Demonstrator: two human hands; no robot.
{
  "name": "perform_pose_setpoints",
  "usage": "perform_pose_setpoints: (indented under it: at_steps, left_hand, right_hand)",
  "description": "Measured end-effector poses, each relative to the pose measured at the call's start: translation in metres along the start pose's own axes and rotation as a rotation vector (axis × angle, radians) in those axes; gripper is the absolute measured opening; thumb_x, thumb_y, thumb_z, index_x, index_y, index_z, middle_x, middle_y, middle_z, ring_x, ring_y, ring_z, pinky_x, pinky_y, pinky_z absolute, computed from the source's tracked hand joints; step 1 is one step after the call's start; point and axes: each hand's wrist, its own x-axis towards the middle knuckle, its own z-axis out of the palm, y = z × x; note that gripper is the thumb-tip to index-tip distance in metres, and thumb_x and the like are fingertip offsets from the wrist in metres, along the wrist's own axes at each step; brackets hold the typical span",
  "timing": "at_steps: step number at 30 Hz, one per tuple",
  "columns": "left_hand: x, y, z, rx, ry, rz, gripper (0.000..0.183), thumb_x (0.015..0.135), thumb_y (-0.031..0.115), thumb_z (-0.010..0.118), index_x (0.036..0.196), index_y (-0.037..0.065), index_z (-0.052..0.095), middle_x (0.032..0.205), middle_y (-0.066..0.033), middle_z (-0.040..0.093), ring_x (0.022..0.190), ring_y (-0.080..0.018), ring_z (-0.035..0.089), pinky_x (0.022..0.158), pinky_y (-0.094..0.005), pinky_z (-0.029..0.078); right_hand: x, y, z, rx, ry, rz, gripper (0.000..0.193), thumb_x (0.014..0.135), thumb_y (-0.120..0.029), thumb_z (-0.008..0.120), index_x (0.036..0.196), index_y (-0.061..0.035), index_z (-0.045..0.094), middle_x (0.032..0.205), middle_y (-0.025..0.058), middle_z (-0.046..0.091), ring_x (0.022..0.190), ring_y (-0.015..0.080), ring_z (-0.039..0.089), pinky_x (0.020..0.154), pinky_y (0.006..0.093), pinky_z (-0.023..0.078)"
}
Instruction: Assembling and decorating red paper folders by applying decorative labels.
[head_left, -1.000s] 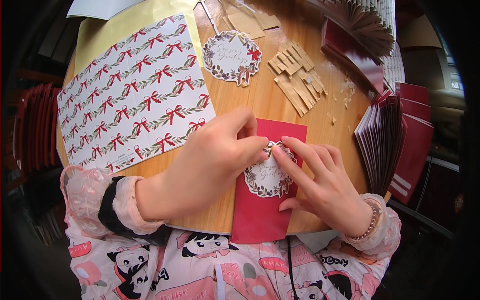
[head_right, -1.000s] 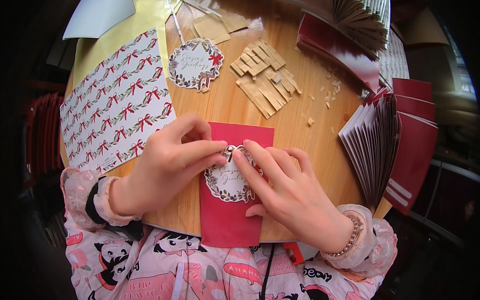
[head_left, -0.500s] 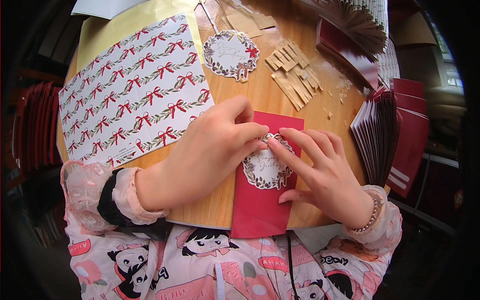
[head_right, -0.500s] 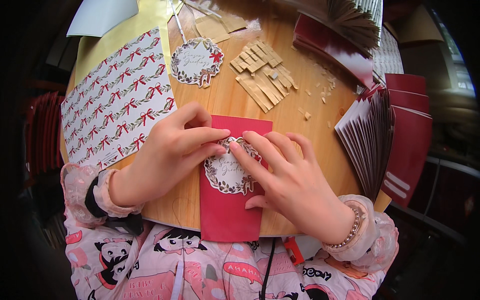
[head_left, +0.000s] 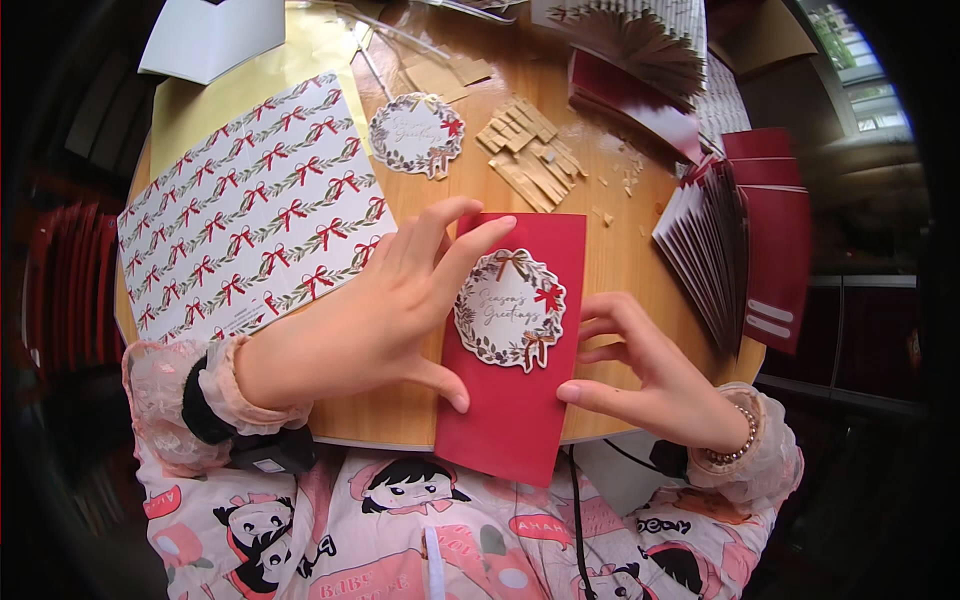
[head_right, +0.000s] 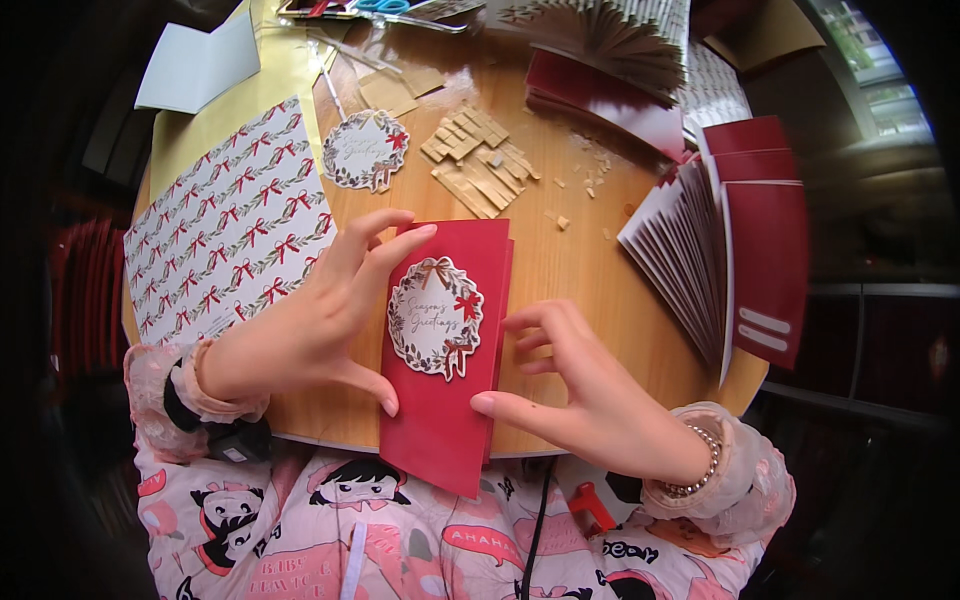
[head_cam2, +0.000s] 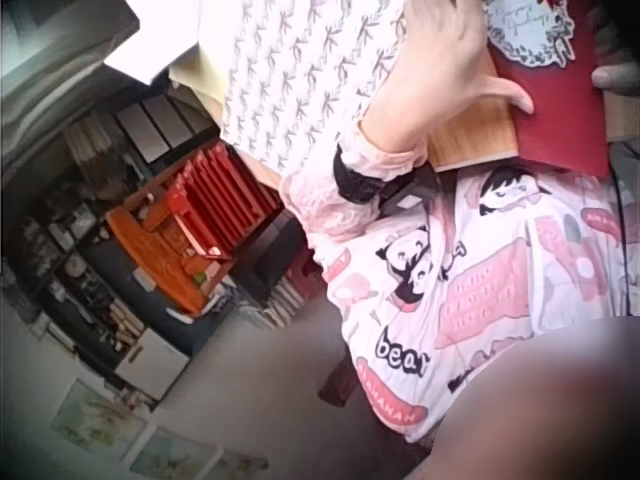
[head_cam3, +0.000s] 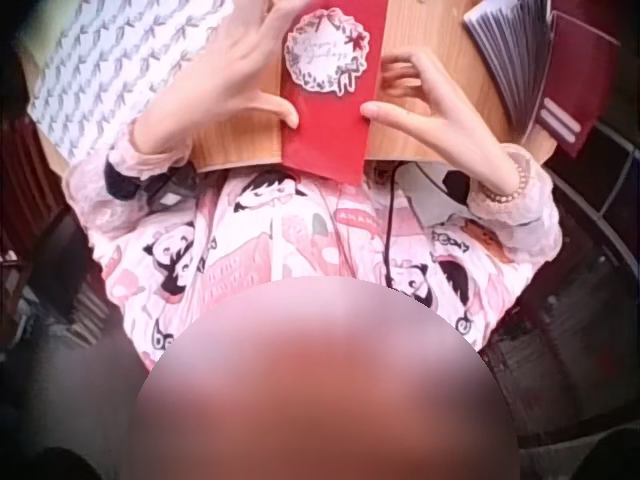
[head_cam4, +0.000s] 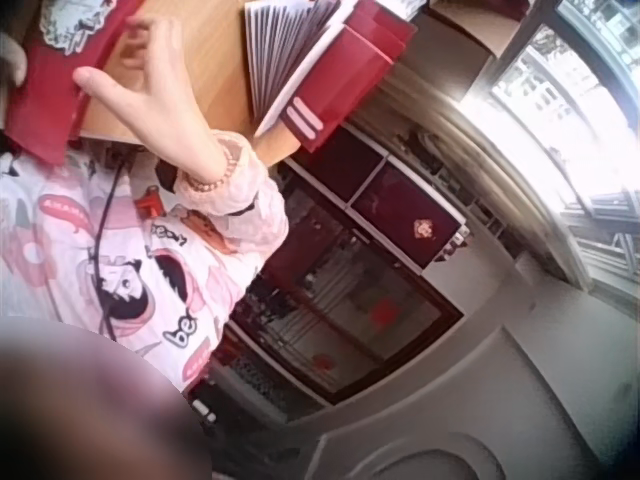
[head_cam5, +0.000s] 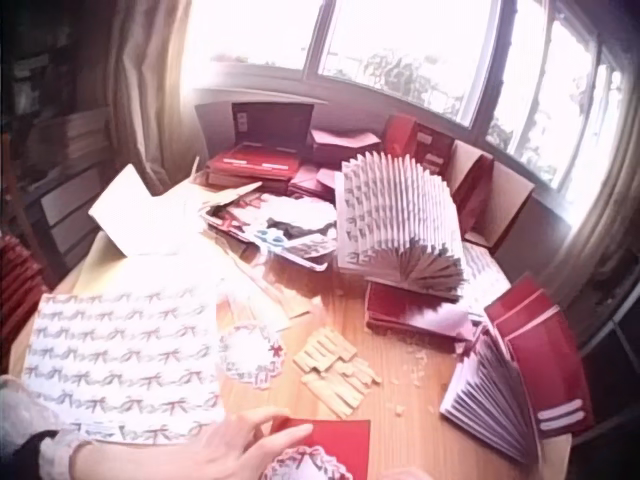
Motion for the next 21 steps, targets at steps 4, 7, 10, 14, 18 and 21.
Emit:
perform_pose_setpoints:
  at_steps: [4, 7, 10, 14, 18, 21]
  left_hand:
    - [0.001, 0.008, 0.004, 0.045, -0.013, 0.026, 0.116, 0.054, 0.04, 0.084, 0.141, 0.002, 0.018, 0.134, -0.0217, 0.026, 0.124, -0.0395, 0.032, 0.103, -0.044, 0.031]
    - [0.001, 0.006, 0.014, -0.008, 0.034, 0.049, 0.117, 0.053, 0.039, 0.084, 0.141, 0.003, 0.016, 0.133, -0.0218, 0.026, 0.121, -0.0412, 0.033, 0.103, -0.0448, 0.03]
    - [0.003, 0.005, 0.017, 0.04, 0.046, 0.083, 0.12, 0.053, 0.043, 0.084, 0.142, 0.002, 0.015, 0.136, -0.0225, 0.024, 0.123, -0.0413, 0.032, 0.103, -0.0458, 0.03]
    - [0.003, 0.002, 0.019, -0.002, 0.085, 0.153, 0.127, 0.052, 0.054, 0.081, 0.142, 0.0, 0.008, 0.142, -0.0257, 0.015, 0.129, -0.0417, 0.025, 0.104, -0.0477, 0.03]
    - [0.005, -0.007, 0.019, -0.067, 0.175, 0.257, 0.13, 0.054, 0.059, 0.078, 0.142, -0.001, 0.004, 0.145, -0.0269, 0.008, 0.133, -0.0411, 0.018, 0.105, -0.0479, 0.029]
    - [0.003, -0.008, 0.019, -0.079, 0.174, 0.223, 0.126, 0.059, 0.06, 0.075, 0.143, -0.001, 0.004, 0.146, -0.0263, 0.006, 0.135, -0.04, 0.014, 0.106, -0.0471, 0.027]
  right_hand:
    - [-0.002, 0.004, 0.014, 0.232, 0.029, -0.033, 0.058, 0.083, -0.028, 0.07, 0.122, 0.0038, 0.04, 0.119, 0.0148, 0.037, 0.107, 0.0216, 0.048, 0.09, 0.0324, 0.044]
    - [0.0, 0.001, 0.017, 0.382, 0.068, 0.116, 0.051, 0.085, -0.029, 0.067, 0.118, 0.003, 0.046, 0.114, 0.013, 0.041, 0.098, 0.0185, 0.051, 0.085, 0.0287, 0.044]
    - [0.001, 0.006, 0.019, 0.252, 0.058, 0.026, 0.041, 0.086, -0.029, 0.065, 0.109, 0.0021, 0.053, 0.104, 0.0094, 0.047, 0.088, 0.0152, 0.05, 0.076, 0.0273, 0.043]
    - [-0.013, -0.005, 0.017, 0.084, 0.213, -0.109, 0.027, 0.085, -0.021, 0.063, 0.098, 0.0024, 0.057, 0.086, 0.0075, 0.05, 0.075, 0.0136, 0.048, 0.064, 0.0272, 0.041]
    - [-0.066, -0.049, -0.024, -0.338, 0.269, -0.139, 0.027, 0.081, -0.005, 0.066, 0.105, 0.0024, 0.057, 0.109, 0.0069, 0.051, 0.078, 0.008, 0.048, 0.064, 0.0222, 0.04]
    - [-0.119, -0.049, -0.05, -0.753, 0.51, -0.273, 0.045, 0.08, 0.001, 0.063, 0.122, -0.0008, 0.047, 0.124, 0.0142, 0.047, 0.083, 0.0118, 0.049, 0.074, 0.024, 0.04]
